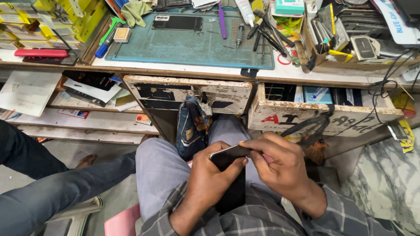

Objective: The person uses a screwdriver to remove screws from the back of a disassembled smartphone. They then lift the back cover and remove a small metal bracket from the phone's interior.

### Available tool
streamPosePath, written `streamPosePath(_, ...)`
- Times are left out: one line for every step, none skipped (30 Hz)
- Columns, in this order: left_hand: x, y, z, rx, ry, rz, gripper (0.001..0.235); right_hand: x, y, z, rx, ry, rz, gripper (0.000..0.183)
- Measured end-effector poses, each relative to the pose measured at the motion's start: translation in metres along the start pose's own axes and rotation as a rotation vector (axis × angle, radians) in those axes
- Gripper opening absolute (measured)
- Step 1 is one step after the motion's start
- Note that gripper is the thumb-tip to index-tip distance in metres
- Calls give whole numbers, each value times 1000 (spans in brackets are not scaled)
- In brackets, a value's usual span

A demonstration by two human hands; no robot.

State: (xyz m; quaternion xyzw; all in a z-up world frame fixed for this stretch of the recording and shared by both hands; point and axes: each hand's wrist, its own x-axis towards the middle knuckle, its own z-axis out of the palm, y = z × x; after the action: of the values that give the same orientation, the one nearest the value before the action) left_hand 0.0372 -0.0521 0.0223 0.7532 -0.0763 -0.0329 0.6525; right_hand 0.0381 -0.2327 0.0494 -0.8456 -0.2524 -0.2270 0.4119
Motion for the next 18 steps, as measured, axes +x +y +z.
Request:
streamPosePath(0, 0, 0, 3, 1, 7, 16, 1, 0, -1, -25, -23, 4, 30)
streamPosePath(0, 0, 0, 8, 4, 16, 17, 3, 1, -3, -50, -47, 5, 33)
streamPosePath(0, 0, 1, 12, 7, 25, 17, 5, 2, -7, -53, -77, -37, 35)
streamPosePath(1, 0, 2, 15, -12, 44, 17, 9, 3, -11, -57, -105, -79, 37)
streamPosePath(2, 0, 3, 19, -30, 63, 17, 12, 4, -14, -60, -134, -121, 39)
streamPosePath(2, 0, 5, 21, -48, 83, 17, 14, 5, -15, -79, -141, -189, 38)
streamPosePath(2, -1, 6, 11, -37, 87, 16, 16, 5, -17, -99, -149, -258, 37)
streamPosePath(3, -1, 7, 3, -27, 95, 16, 19, 5, -18, -120, -153, -327, 36)
streamPosePath(5, -2, 7, -6, -16, 102, 16, 23, 6, -19, -123, -165, -344, 36)
streamPosePath(5, -3, 8, -7, -22, 99, 16, 26, 7, -18, -124, -179, -358, 35)
streamPosePath(6, -4, 8, -8, -28, 95, 16, 28, 7, -18, -125, -192, -372, 35)
streamPosePath(5, -6, 9, -10, -30, 90, 16, 29, 7, -16, -87, -190, -393, 34)
streamPosePath(4, -7, 10, -13, -38, 115, 17, 30, 7, -12, -49, -189, -414, 33)
streamPosePath(3, -8, 12, -15, -44, 141, 18, 31, 6, -9, -10, -187, -437, 33)
streamPosePath(3, -9, 13, -17, -50, 167, 19, 31, 5, -9, -16, -192, -418, 32)
streamPosePath(4, -10, 12, -3, -51, 156, 20, 32, 4, -8, -21, -193, -400, 31)
streamPosePath(6, -11, 11, 10, -53, 146, 21, 34, 4, -7, -26, -195, -382, 31)
streamPosePath(6, -13, 11, 20, -58, 132, 21, 34, 4, -7, -33, -217, -395, 30)
